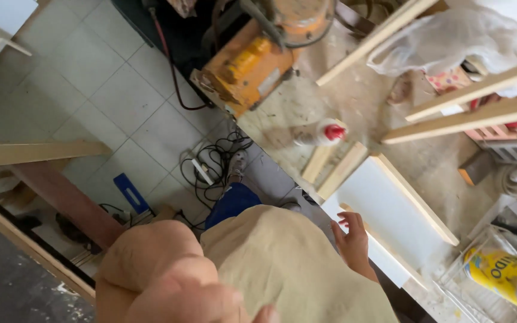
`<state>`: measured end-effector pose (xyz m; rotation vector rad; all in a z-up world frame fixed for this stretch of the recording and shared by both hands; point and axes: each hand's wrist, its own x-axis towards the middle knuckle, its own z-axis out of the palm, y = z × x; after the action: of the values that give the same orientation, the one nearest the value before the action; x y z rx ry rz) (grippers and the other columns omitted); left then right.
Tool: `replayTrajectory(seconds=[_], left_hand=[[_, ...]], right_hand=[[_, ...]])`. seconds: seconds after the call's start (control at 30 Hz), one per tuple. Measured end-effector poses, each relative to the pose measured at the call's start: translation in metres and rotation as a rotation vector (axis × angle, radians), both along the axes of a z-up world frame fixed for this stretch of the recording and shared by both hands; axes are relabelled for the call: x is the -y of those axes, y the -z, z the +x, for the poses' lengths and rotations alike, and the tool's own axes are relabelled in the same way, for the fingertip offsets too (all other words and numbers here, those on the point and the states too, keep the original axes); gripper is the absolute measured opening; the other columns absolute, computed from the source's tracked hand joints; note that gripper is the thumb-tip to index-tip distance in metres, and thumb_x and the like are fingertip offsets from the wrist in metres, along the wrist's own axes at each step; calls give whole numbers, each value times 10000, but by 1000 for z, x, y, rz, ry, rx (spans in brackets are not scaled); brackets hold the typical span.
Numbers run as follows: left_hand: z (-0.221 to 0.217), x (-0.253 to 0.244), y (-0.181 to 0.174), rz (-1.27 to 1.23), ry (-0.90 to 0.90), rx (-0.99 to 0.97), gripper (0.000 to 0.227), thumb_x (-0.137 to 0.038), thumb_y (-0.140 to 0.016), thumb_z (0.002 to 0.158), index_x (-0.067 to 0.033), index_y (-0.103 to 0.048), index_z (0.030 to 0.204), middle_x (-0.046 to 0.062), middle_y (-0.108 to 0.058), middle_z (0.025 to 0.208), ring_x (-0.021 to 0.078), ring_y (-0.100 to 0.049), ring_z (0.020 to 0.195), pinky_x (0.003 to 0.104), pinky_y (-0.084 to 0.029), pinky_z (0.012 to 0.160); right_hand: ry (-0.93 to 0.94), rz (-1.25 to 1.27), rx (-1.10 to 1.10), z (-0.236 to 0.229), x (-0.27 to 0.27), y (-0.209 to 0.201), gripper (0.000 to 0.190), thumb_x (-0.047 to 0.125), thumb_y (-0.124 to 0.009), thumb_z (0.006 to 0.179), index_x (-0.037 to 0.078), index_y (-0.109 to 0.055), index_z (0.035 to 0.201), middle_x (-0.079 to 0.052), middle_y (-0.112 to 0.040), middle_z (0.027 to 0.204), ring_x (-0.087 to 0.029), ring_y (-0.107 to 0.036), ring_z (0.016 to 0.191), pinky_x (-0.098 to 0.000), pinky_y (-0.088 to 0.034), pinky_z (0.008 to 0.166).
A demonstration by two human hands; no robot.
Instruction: Assembling a wooden frame by applying wood glue to slats and securing them with a pneumatic nail gun.
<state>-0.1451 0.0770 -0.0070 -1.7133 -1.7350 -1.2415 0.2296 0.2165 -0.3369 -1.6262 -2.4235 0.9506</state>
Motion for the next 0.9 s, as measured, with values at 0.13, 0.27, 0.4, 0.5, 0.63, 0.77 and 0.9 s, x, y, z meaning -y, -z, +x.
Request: replayTrajectory(seconds=[0.13, 0.27, 0.4, 0.5, 0.63, 0.77, 0.9], left_hand=[[-36, -12, 15, -8, 22, 22, 113, -134, -560, 822, -202, -648, 806, -140, -515, 589, 80, -509, 510, 237, -414, 549], [-38, 10, 35, -28, 50, 85, 103, -103, -584, 876, -170, -663, 867, -111, -514, 599, 100, -503, 515, 281, -432, 575], [-53, 27, 49, -48, 10, 98, 95, -71, -608, 930, -137, -677, 928, -82, -513, 608, 121, -497, 521, 325, -450, 600], [-97, -8, 61, -82, 9, 110, 90, -50, -624, 966, -114, -686, 969, -63, -512, 614, 134, -493, 524, 355, -461, 617], [-230, -98, 136, -74, 13, 139, 86, -28, -639, 1001, -92, -695, 1010, -43, -510, 620, 148, -489, 528, 385, -471, 633], [-400, -151, 352, -556, -458, 1009, 176, -299, -743, 850, -203, -764, 995, -33, -760, 876, 143, -705, 845, 331, -540, 813], [-493, -197, 479, -710, -734, 1397, 339, -397, -683, 906, -180, -718, 1164, 12, -746, 1156, 227, -705, 1080, 392, -557, 921]], right_hand=[[-52, 5, -50, -44, -1, -9, 252, 308, -705, 980, 145, -664, 1167, -14, -655, 1133, -164, -723, 931, -333, -556, 656], [-125, -32, -43, -62, -14, -12, 250, 323, -683, 991, 141, -683, 1163, -31, -667, 1105, -177, -706, 891, -340, -532, 703], [-174, -85, -103, -57, -21, 4, 183, 291, -674, 985, 149, -669, 1101, -25, -688, 1015, -209, -699, 903, -341, -532, 786], [-101, -229, -24, -76, -20, -4, 305, 338, -668, 995, 115, -690, 1201, -9, -761, 975, -184, -708, 922, -343, -556, 841], [-23, -298, -36, -94, -8, -6, 254, 317, -702, 951, 126, -738, 1115, 7, -761, 896, -130, -711, 861, -296, -562, 838], [185, -506, 253, -96, -15, 39, 287, 348, -700, 893, 190, -772, 1123, -17, -819, 963, -141, -692, 887, -281, -509, 809], [1052, -1531, -228, 80, -41, 215, 339, 553, -684, 908, 225, -596, 899, 81, -575, 753, -22, -431, 517, -219, -286, 358]])
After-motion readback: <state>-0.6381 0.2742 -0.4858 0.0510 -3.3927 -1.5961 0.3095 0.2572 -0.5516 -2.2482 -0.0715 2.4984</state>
